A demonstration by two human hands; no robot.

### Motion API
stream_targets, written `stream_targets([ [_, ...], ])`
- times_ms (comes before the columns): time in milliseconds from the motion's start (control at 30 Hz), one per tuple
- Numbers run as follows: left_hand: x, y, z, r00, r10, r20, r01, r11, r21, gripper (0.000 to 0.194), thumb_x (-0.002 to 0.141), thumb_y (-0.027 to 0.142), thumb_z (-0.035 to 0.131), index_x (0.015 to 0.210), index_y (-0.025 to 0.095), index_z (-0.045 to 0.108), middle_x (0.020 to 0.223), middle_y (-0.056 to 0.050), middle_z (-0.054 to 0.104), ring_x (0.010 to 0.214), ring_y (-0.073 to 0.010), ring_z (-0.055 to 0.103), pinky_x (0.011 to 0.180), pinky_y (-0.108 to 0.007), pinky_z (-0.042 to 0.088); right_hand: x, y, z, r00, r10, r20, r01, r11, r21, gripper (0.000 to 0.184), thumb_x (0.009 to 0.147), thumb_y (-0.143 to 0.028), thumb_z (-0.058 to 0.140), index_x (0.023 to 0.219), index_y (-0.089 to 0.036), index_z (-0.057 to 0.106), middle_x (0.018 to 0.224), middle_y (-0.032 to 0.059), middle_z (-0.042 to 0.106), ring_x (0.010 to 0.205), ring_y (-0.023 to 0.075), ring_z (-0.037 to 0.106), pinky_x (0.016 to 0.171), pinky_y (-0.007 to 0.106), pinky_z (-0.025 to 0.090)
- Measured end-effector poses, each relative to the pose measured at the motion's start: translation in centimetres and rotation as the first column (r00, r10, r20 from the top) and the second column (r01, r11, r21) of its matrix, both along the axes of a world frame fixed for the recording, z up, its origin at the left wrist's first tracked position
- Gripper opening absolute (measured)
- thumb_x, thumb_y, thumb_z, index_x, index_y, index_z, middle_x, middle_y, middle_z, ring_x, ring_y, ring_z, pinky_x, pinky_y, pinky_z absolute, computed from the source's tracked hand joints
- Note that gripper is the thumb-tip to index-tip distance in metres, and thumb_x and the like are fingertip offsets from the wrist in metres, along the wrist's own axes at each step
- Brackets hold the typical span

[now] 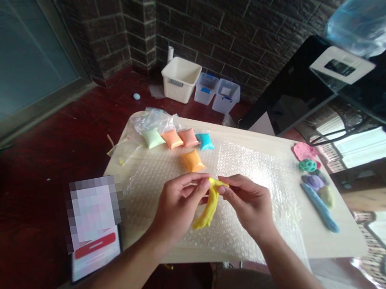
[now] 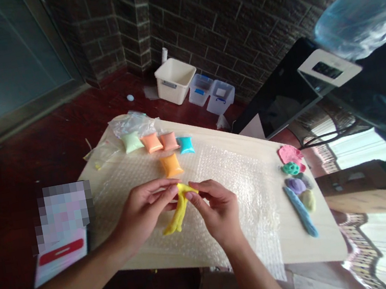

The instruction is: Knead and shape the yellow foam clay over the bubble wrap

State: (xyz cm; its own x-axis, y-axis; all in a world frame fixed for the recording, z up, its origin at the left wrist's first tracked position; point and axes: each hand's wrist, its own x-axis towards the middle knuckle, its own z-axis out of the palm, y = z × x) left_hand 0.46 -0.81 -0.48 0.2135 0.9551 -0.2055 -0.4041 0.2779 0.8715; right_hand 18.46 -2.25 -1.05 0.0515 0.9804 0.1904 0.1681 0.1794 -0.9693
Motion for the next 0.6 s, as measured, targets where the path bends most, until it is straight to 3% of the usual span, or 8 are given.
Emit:
stream_targets([
  [133,-0.04,0.09,-0.04,1.0,-0.021,-0.008,0.021,1.0,-0.008,0.032,0.088,0.041,0.082,0.107,0.016,0.08,0.107,-0.011,0.083,0.089,-0.0235,0.081,0.08,-0.034,0.069,-0.12,-0.22,0.03,0.999,-0.003,-0.035,0.002,1.0,-0.027,0.027,0.086,-0.03,0.086,0.113,-0.03,0.083,0.092,0.0045,0.08,0.08,0.0198,0.073,0.072,0.038,0.065],
  [433,-0.08,0.36,-0.33,0.999,-0.004,0.04,0.006,0.998,-0.058,0.031,0.086,0.042,0.083,0.101,0.015,0.08,0.103,-0.011,0.083,0.084,-0.0228,0.081,0.081,-0.036,0.069,-0.19,0.08,0.75,0.999,0.026,-0.046,-0.03,0.997,-0.073,0.012,0.089,-0.027,0.082,0.1,-0.029,0.087,0.088,0.0046,0.082,0.069,0.0176,0.071,0.062,0.035,0.062],
  [600,-0.05,0.49,-0.43,1.0,-0.01,0.027,0.01,1.0,-0.026,0.026,0.083,0.035,0.086,0.098,0.015,0.079,0.097,-0.009,0.083,0.084,-0.0215,0.08,0.082,-0.033,0.068,-0.2,0.1,0.83,0.993,-0.006,-0.119,-0.005,0.996,-0.091,0.02,0.086,-0.027,0.084,0.106,-0.03,0.085,0.084,0.0021,0.082,0.069,0.0167,0.073,0.066,0.034,0.064],
])
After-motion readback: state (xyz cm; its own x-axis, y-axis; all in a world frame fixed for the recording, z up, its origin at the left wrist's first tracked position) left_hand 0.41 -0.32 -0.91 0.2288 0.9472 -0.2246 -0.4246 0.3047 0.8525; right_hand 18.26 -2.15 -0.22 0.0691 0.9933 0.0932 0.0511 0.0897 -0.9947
